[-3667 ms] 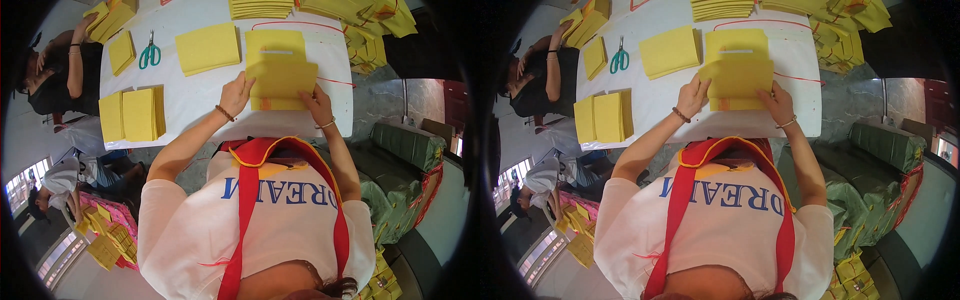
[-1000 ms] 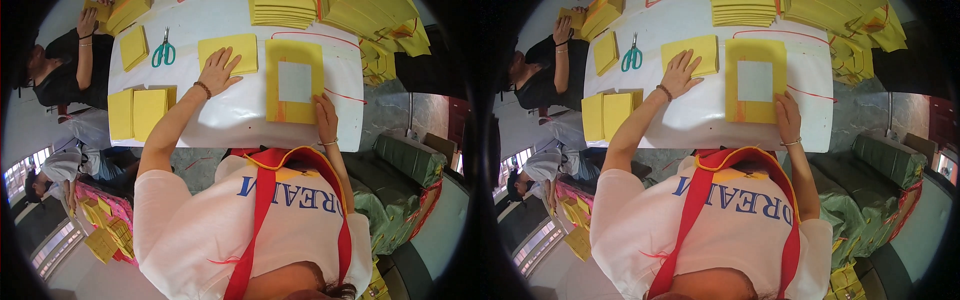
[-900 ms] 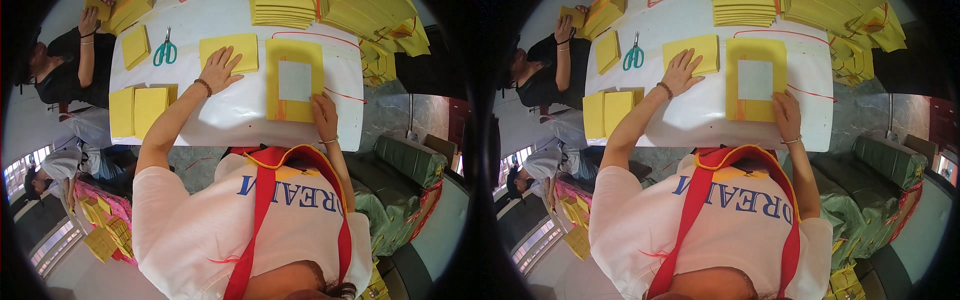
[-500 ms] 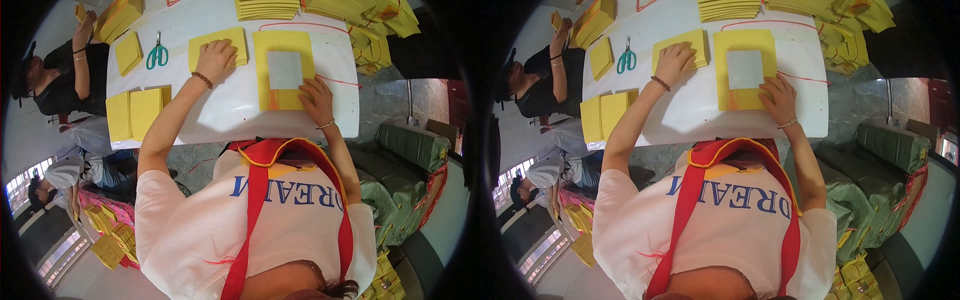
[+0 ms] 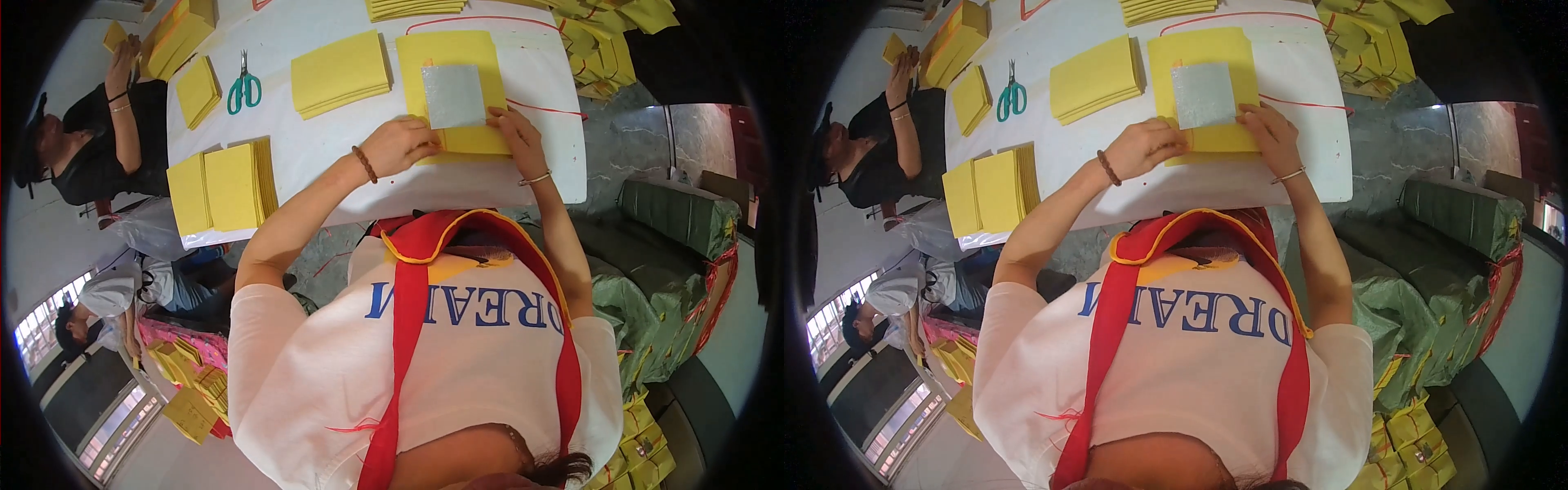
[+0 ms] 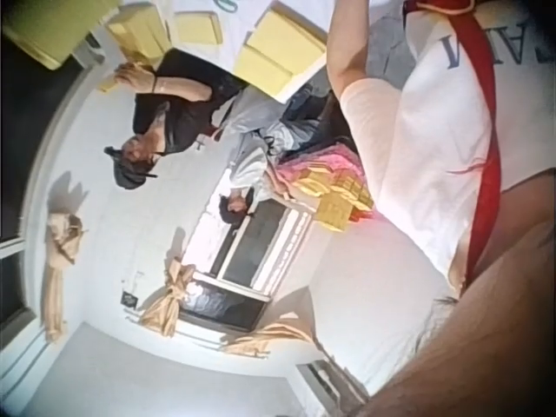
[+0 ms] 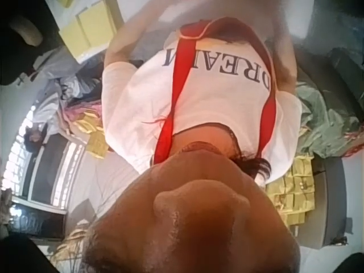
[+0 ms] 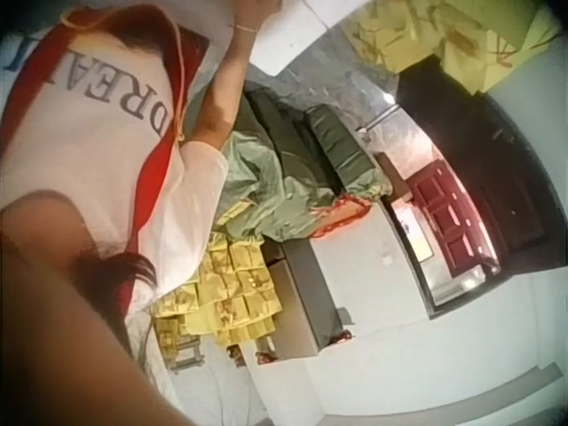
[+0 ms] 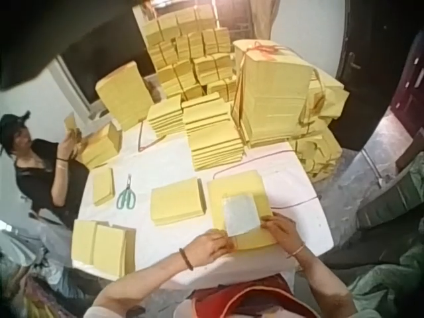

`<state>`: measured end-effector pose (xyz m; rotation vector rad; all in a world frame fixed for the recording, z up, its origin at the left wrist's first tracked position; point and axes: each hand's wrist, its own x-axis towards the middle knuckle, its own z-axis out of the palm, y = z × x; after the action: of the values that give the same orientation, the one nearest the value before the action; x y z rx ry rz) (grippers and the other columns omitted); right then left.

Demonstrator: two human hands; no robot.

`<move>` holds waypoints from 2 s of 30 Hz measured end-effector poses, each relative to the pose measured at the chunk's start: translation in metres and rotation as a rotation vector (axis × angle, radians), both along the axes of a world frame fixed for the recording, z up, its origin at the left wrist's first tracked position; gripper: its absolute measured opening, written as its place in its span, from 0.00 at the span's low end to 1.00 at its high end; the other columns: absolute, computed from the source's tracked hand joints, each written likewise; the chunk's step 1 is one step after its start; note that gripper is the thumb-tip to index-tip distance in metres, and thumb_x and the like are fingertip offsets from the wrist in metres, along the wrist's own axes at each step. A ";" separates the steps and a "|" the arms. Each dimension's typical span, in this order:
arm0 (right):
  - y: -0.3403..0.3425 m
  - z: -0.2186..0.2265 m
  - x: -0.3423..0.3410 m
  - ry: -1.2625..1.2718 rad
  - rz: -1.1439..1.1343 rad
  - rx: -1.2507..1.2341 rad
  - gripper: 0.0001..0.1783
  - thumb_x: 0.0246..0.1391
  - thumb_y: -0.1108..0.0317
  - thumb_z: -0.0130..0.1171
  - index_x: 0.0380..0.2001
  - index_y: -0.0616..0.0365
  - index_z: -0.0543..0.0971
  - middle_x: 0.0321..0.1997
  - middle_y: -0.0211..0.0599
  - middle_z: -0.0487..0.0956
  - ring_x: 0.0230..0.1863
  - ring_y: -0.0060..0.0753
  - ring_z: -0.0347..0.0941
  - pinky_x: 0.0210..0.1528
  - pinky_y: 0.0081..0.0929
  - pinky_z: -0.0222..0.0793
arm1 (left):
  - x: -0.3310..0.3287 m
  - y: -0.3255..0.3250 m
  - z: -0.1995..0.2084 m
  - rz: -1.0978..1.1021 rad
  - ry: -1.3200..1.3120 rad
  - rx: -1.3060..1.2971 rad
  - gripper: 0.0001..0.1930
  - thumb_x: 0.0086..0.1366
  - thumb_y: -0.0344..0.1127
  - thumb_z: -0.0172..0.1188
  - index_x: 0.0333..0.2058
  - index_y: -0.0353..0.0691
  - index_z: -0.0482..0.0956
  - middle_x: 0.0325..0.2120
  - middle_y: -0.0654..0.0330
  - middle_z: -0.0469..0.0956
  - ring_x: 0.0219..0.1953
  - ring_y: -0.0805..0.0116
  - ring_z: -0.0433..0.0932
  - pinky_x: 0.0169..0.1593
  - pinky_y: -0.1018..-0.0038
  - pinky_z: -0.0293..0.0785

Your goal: Folding and stacking yellow paper sheets on a workstation.

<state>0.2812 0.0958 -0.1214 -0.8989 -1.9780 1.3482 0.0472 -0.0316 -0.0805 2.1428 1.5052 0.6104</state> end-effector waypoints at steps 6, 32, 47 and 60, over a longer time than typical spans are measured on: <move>0.005 -0.001 0.003 0.058 0.040 -0.109 0.25 0.61 0.56 0.33 0.34 0.57 0.80 0.46 0.34 0.77 0.51 0.32 0.70 0.58 0.27 0.54 | -0.014 0.013 -0.003 0.119 -0.344 -0.329 0.10 0.58 0.39 0.57 0.33 0.39 0.80 0.22 0.58 0.76 0.27 0.66 0.75 0.31 0.71 0.71; 0.013 -0.017 0.003 0.093 -0.020 -0.304 0.17 0.46 0.69 0.61 0.42 0.57 0.76 0.50 0.36 0.74 0.49 0.30 0.71 0.46 0.27 0.67 | -0.020 0.005 -0.025 0.137 0.088 0.190 0.21 0.50 0.28 0.57 0.45 0.44 0.74 0.45 0.55 0.71 0.46 0.54 0.68 0.48 0.66 0.65; 0.000 0.012 0.012 -0.115 0.165 -0.059 0.18 0.51 0.67 0.56 0.47 0.53 0.73 0.39 0.36 0.78 0.37 0.30 0.74 0.39 0.23 0.65 | 0.013 -0.002 -0.011 0.629 -0.326 -0.133 0.12 0.63 0.41 0.50 0.32 0.36 0.69 0.19 0.46 0.72 0.23 0.46 0.70 0.28 0.58 0.66; 0.008 -0.001 -0.012 -0.205 -0.175 -0.066 0.22 0.46 0.62 0.60 0.47 0.53 0.76 0.20 0.31 0.73 0.21 0.18 0.63 0.25 0.19 0.61 | -0.004 0.028 -0.043 0.789 -0.489 -0.407 0.18 0.59 0.46 0.53 0.24 0.34 0.67 0.15 0.50 0.71 0.19 0.55 0.70 0.26 0.61 0.64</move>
<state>0.2694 0.1039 -0.1225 -1.2544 -1.9597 1.2703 0.0432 -0.0033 -0.1238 0.9585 1.9318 0.8989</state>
